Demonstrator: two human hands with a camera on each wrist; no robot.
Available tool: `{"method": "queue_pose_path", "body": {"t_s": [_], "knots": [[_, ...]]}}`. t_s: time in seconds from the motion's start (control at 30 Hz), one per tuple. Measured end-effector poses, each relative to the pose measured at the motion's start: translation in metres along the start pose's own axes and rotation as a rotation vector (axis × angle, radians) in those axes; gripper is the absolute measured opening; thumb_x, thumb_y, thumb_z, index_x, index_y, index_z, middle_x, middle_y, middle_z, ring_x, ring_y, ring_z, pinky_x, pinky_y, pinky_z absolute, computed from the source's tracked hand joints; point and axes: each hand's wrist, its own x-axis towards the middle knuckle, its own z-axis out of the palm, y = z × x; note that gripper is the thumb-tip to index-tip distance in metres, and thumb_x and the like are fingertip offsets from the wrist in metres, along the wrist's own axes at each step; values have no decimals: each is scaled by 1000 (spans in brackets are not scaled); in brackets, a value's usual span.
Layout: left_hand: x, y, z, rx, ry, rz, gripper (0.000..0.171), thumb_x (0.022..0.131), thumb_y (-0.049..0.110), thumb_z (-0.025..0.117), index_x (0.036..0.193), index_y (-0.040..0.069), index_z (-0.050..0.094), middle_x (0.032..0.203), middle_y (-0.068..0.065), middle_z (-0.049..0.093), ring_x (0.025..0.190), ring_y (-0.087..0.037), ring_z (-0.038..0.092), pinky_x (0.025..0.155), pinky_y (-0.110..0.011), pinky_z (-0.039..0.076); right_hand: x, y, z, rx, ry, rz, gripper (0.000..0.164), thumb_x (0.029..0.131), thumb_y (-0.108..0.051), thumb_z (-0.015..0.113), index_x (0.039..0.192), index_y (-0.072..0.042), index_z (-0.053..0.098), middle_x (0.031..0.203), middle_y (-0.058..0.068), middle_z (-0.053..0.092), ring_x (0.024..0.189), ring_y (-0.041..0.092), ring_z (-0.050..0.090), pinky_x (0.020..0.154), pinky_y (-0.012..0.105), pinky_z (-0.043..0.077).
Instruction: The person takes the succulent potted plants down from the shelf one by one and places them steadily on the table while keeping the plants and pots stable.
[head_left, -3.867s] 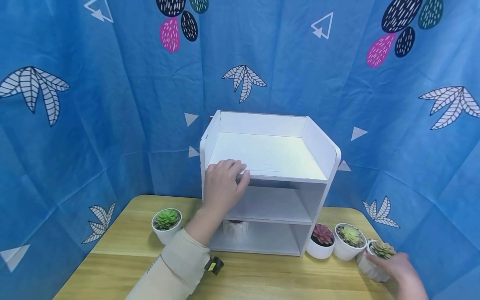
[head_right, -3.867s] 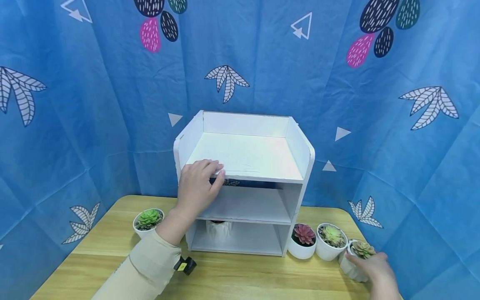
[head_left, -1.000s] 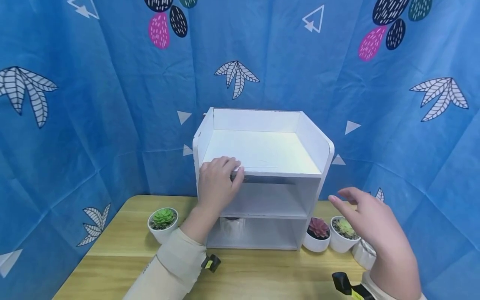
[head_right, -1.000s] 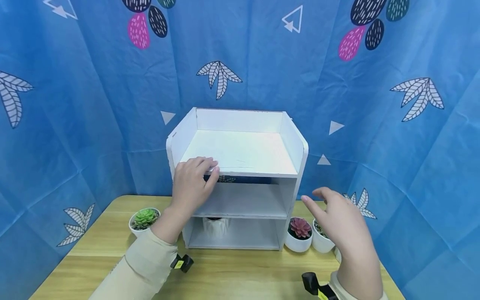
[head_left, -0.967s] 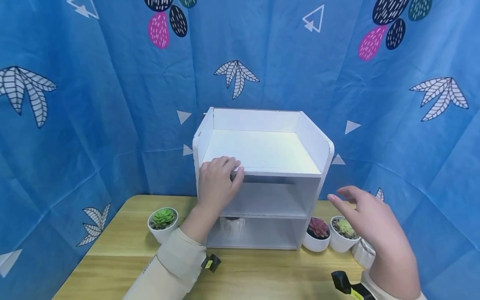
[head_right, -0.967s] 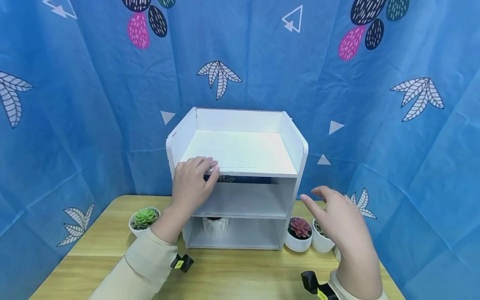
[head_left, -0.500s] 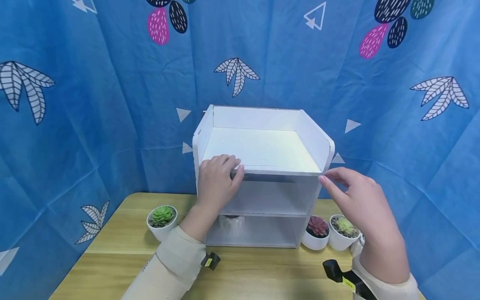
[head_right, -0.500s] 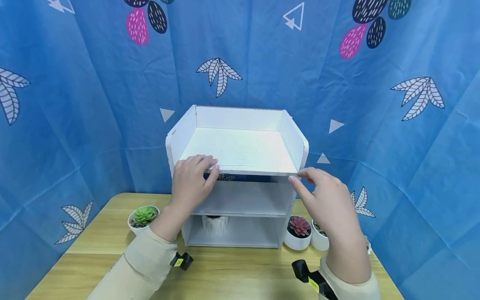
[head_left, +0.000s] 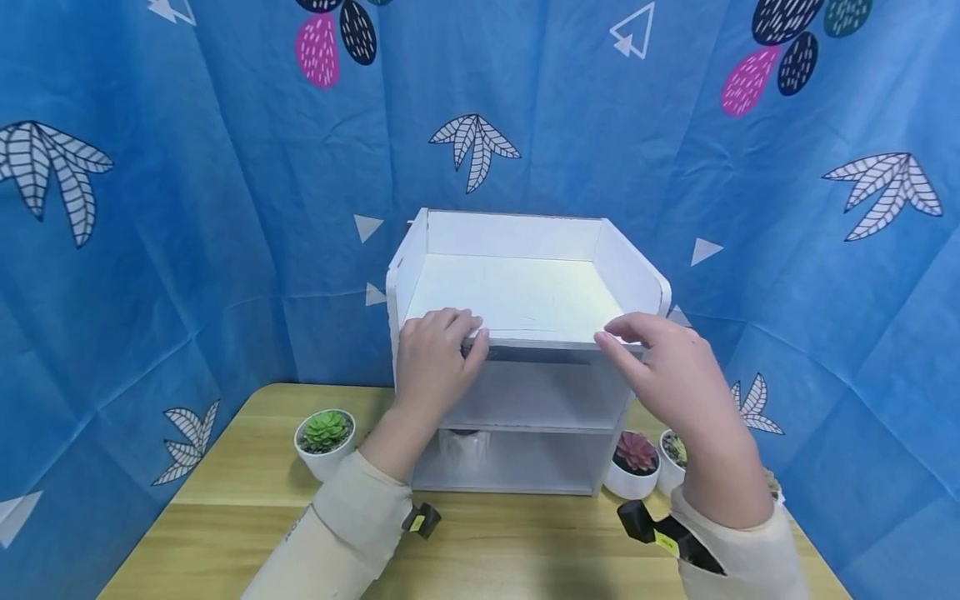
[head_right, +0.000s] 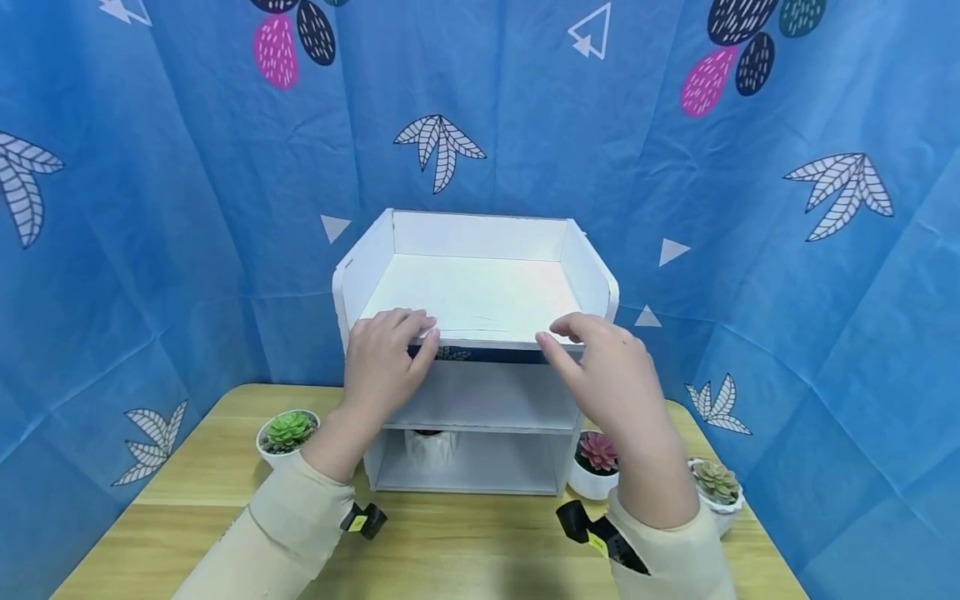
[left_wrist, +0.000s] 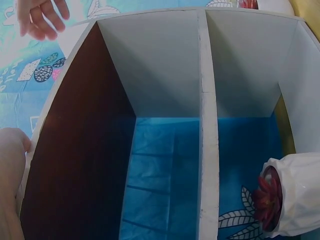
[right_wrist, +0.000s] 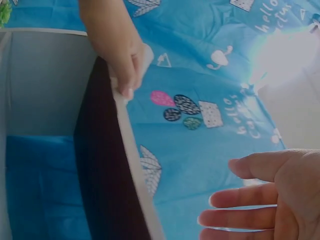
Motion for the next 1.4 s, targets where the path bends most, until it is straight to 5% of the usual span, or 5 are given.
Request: {"method": "queue_pose_path", "body": {"t_s": [0.3, 0.93, 1.4], "knots": [[1, 2, -1, 5, -3, 0, 35, 99, 39, 52, 114, 17, 75, 112, -3, 73, 107, -22, 65, 89, -44, 48, 11, -3, 23, 35, 2, 28, 39, 100, -39, 59, 124, -10, 68, 129, 14, 65, 106, 38, 67, 87, 57, 54], [-1, 2, 1, -3, -3, -13, 36, 99, 40, 51, 114, 17, 75, 113, -2, 72, 108, -21, 64, 89, -44, 47, 27, 8, 67, 86, 130, -28, 28, 99, -31, 62, 113, -8, 72, 116, 11, 71, 115, 31, 62, 95, 52, 52], [-2, 1, 3, -6, 15, 2, 36, 99, 40, 53, 116, 17, 75, 114, -3, 73, 109, -22, 64, 89, -44, 48, 26, 10, 80, 48, 162, -73, 24, 98, -26, 65, 112, -9, 74, 119, 11, 71, 121, 31, 60, 103, 51, 47]]}}
